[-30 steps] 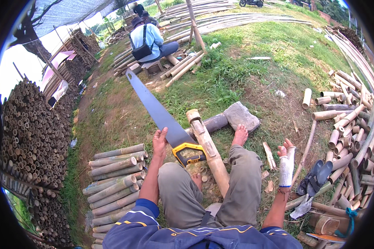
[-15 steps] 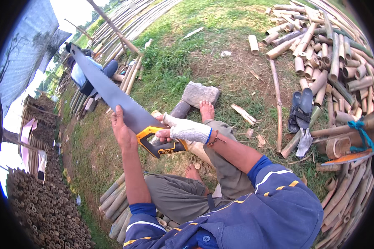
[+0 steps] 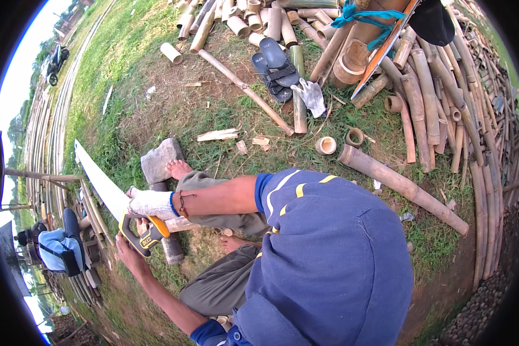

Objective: The person sits on the ground and uses a hand saw to cut bamboo poles into shorter sections. They repeatedly position a bamboo pole on a makeshift support, saw through it, and place the cut pieces aside. Another person is visible in the background working with bamboo as well.

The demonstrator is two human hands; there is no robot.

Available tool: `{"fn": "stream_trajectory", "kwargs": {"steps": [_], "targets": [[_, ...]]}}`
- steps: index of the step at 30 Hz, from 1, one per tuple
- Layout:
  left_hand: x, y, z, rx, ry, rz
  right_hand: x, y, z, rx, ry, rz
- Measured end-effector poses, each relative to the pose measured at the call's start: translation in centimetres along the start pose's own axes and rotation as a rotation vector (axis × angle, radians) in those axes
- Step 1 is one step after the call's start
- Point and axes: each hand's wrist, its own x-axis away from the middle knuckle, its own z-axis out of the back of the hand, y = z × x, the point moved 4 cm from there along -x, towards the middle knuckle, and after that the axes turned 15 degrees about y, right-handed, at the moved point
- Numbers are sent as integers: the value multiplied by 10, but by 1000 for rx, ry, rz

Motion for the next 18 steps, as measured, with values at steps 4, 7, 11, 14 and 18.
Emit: {"fn": "stream_trajectory", "kwargs": {"steps": [4, 7, 11, 14, 18], "targets": [[-10, -8, 3, -45, -21, -31, -19, -11, 23, -38, 140, 23], [-12, -4, -5, -44, -17, -51, -45, -13, 63, 7, 69, 229], [-11, -9, 4, -113, -25, -112, -43, -51, 67, -398, 386, 268], [-7, -7, -6, -110, -83, -128, -53, -78, 153, -492, 377, 314], [-5, -10, 4, -186, -116, -168, -23, -100, 257, -127, 685, 394]]}}
